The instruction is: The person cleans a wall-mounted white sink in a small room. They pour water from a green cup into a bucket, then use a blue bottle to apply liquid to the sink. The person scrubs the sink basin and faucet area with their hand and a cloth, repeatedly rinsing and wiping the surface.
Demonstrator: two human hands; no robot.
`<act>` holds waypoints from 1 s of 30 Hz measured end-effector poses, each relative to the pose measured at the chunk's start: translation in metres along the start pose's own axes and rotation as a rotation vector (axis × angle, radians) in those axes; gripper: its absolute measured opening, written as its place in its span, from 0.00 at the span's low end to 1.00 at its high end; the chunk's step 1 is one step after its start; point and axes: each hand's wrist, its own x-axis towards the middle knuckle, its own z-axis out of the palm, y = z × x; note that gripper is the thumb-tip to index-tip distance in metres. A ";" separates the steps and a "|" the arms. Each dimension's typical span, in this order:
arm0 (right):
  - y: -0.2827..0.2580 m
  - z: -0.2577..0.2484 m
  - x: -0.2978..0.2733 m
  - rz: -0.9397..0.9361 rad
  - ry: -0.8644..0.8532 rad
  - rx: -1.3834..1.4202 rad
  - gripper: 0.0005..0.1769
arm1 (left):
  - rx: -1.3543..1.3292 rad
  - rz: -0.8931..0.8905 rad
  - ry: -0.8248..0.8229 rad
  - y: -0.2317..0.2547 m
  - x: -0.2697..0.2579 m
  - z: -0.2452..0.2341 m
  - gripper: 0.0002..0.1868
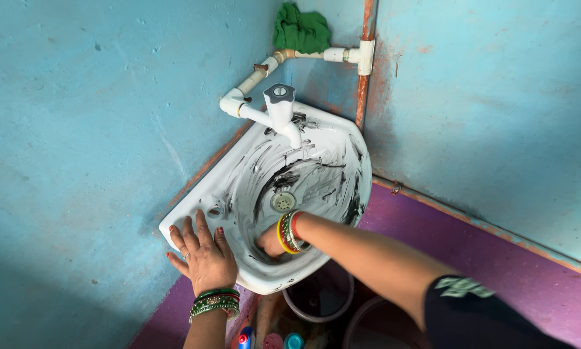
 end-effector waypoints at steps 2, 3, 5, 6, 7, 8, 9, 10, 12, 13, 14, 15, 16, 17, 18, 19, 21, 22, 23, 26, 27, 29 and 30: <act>0.017 -0.003 -0.017 -0.098 -0.129 -0.033 0.24 | 0.002 0.004 0.000 -0.002 0.000 0.000 0.32; 0.031 -0.005 -0.033 -0.237 -0.167 -0.046 0.29 | 0.005 0.003 -0.001 -0.002 -0.001 0.000 0.32; 0.054 -0.009 -0.058 0.037 -0.206 -0.139 0.28 | -0.001 0.005 0.005 -0.001 0.002 0.002 0.32; 0.057 -0.008 -0.065 0.233 -0.220 -0.171 0.27 | -0.005 0.003 0.007 -0.001 0.001 0.002 0.32; 0.054 -0.006 -0.064 0.340 -0.226 -0.176 0.26 | -0.009 0.002 0.009 -0.001 0.000 0.002 0.32; 0.044 -0.005 -0.056 0.368 -0.218 -0.169 0.26 | -0.005 0.003 0.008 -0.001 -0.001 0.002 0.32; 0.027 -0.004 -0.044 0.337 -0.188 -0.151 0.25 | -0.001 0.004 0.008 -0.002 -0.002 0.002 0.32; 0.009 -0.005 -0.030 0.265 -0.122 -0.113 0.24 | 0.004 0.009 0.009 -0.002 -0.001 0.002 0.32; -0.034 -0.011 -0.004 0.160 0.073 0.030 0.23 | -0.006 0.003 0.019 -0.002 0.000 0.003 0.31; -0.046 -0.015 -0.004 0.166 0.158 0.107 0.22 | -0.011 0.001 0.021 -0.002 0.000 0.003 0.31; -0.056 -0.021 -0.010 0.197 0.208 0.165 0.22 | -0.022 -0.005 0.010 -0.003 0.000 0.004 0.32; -0.063 -0.025 -0.024 0.219 0.240 0.217 0.21 | -0.033 -0.010 -0.002 -0.004 0.001 0.006 0.32; -0.069 -0.028 -0.041 0.212 0.276 0.264 0.20 | -0.042 -0.017 -0.012 -0.007 0.002 0.006 0.32; -0.076 -0.025 -0.064 0.164 0.336 0.300 0.24 | -0.125 -0.046 -0.049 -0.012 0.005 0.006 0.33; -0.088 -0.016 -0.085 0.038 0.448 0.322 0.25 | -0.207 -0.076 -0.083 -0.016 0.008 0.006 0.34; -0.102 -0.003 -0.103 -0.088 0.559 0.344 0.27 | -0.290 -0.105 -0.116 -0.020 0.011 0.007 0.35; -0.118 0.013 -0.125 -0.098 0.672 0.211 0.33 | -0.490 -0.093 -0.136 -0.028 0.018 0.004 0.39; -0.121 0.017 -0.127 -0.104 0.726 0.144 0.36 | -0.590 -0.087 -0.146 -0.032 0.021 0.002 0.41; -0.121 0.017 -0.119 -0.072 0.699 0.152 0.37 | -0.672 -0.117 -0.193 -0.036 0.023 -0.001 0.43; -0.104 0.001 -0.064 0.061 0.607 0.187 0.41 | -0.877 -0.183 -0.308 -0.041 0.024 -0.011 0.49; -0.093 -0.006 -0.042 0.129 0.569 0.202 0.44 | -0.921 -0.190 -0.326 -0.043 0.022 -0.016 0.50; -0.061 -0.032 -0.001 -0.038 0.904 0.045 0.49 | -0.957 -0.185 -0.343 -0.042 0.018 -0.022 0.51; -0.045 -0.040 0.010 0.102 0.871 0.136 0.46 | -0.949 -0.169 -0.340 -0.041 0.018 -0.025 0.51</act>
